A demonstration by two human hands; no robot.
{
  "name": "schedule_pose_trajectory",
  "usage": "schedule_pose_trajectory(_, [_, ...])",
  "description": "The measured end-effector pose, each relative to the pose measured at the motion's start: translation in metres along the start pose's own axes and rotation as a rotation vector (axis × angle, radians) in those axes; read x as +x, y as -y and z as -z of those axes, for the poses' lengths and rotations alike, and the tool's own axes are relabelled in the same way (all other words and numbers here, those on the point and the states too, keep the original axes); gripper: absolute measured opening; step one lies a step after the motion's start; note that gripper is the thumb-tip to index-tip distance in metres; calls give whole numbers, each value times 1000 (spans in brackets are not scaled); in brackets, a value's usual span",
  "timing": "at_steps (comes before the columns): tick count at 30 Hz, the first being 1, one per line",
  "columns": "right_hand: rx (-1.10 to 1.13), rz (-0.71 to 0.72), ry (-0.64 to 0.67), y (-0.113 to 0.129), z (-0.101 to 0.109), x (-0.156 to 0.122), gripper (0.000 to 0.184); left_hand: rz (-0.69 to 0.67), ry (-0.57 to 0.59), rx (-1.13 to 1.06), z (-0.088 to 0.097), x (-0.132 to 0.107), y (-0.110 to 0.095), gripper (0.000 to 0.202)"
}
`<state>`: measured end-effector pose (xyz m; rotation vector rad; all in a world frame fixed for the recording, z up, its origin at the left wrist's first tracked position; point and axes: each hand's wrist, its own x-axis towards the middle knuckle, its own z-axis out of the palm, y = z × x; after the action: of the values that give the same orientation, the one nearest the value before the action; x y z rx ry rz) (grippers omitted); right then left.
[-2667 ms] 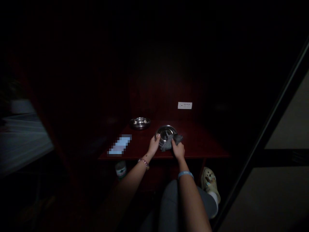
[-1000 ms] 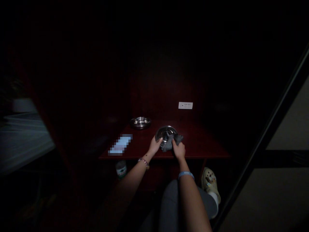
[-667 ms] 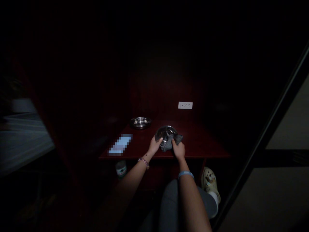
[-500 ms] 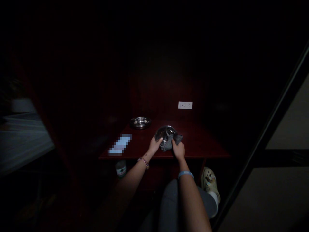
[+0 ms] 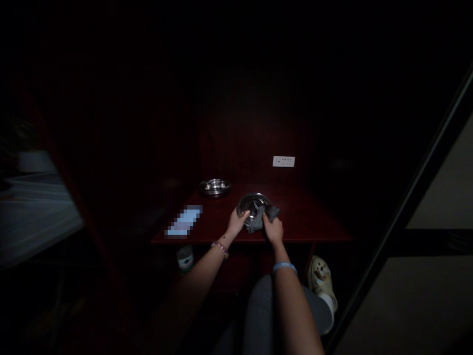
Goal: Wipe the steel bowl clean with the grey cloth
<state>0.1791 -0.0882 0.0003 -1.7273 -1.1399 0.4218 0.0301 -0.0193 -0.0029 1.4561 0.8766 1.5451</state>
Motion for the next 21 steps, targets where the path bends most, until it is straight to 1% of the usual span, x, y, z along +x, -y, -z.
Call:
schedule_pose_trajectory(10, [-9, -5, -3, 1, 1, -1, 55, 1, 7, -8, 0, 2, 7, 25])
schedule_pose_trajectory(21, [-12, 3, -6, 1, 0, 0, 55, -11, 19, 7, 1, -2, 0, 22])
